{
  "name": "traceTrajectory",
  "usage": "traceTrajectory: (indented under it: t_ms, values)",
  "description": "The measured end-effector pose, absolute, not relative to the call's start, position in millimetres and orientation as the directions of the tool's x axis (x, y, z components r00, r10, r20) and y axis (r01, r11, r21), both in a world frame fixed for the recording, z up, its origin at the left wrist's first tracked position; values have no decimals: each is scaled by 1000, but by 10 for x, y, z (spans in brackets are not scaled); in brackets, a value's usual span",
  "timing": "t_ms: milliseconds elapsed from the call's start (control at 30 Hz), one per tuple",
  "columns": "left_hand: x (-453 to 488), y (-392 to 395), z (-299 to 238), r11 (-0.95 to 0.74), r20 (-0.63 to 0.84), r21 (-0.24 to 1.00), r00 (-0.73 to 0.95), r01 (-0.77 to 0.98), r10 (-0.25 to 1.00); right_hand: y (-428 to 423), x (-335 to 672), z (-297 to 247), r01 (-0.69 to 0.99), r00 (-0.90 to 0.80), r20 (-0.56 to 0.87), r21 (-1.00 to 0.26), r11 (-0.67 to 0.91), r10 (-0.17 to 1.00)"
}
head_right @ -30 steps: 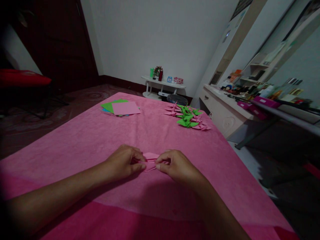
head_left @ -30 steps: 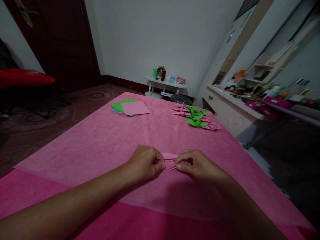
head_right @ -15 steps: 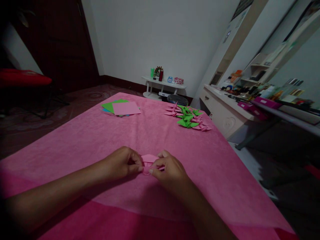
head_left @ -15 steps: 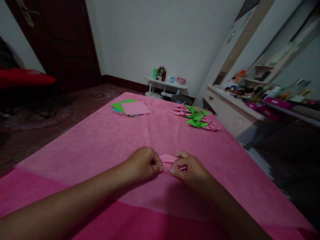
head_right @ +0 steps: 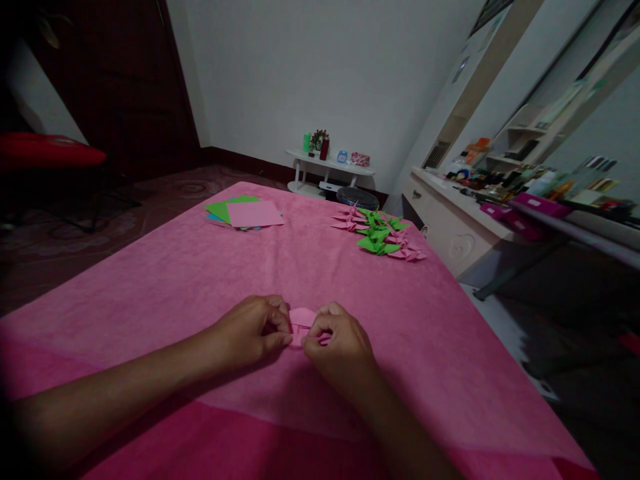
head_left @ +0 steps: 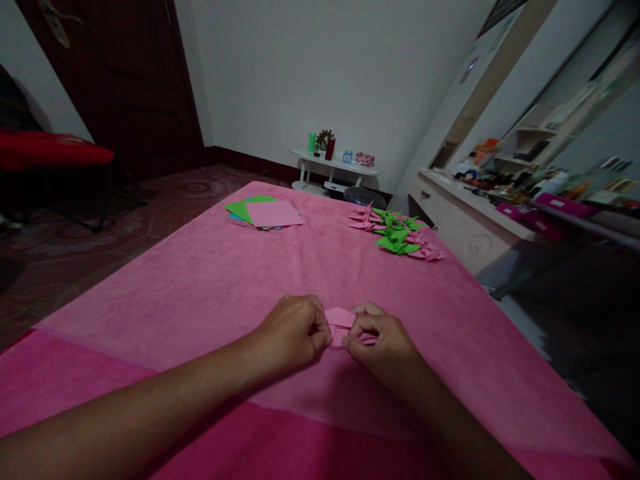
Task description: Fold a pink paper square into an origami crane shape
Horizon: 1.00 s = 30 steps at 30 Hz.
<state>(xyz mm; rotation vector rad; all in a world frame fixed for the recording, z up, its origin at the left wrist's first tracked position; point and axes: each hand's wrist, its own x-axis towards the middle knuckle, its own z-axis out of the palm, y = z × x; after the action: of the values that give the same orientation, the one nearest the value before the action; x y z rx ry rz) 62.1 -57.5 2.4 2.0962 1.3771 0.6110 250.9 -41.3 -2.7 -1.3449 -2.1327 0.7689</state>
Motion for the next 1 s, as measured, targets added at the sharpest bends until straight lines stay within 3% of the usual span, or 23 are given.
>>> traceTrajectory:
  t_ms: [300, 600, 1000]
  values:
    - [674, -579, -5, -345, 116, 634, 356, 692, 927, -429, 2486, 17, 730, -411, 123, -549, 406, 904]
    - [636, -545, 27, -318, 66, 673, 373, 668, 925, -385, 2530, -35, 629, -443, 24, -704, 329, 896]
    - [635, -526, 14, -327, 45, 671, 403, 665, 914, -347, 2528, -38, 611, -465, -18, -730, 306, 885]
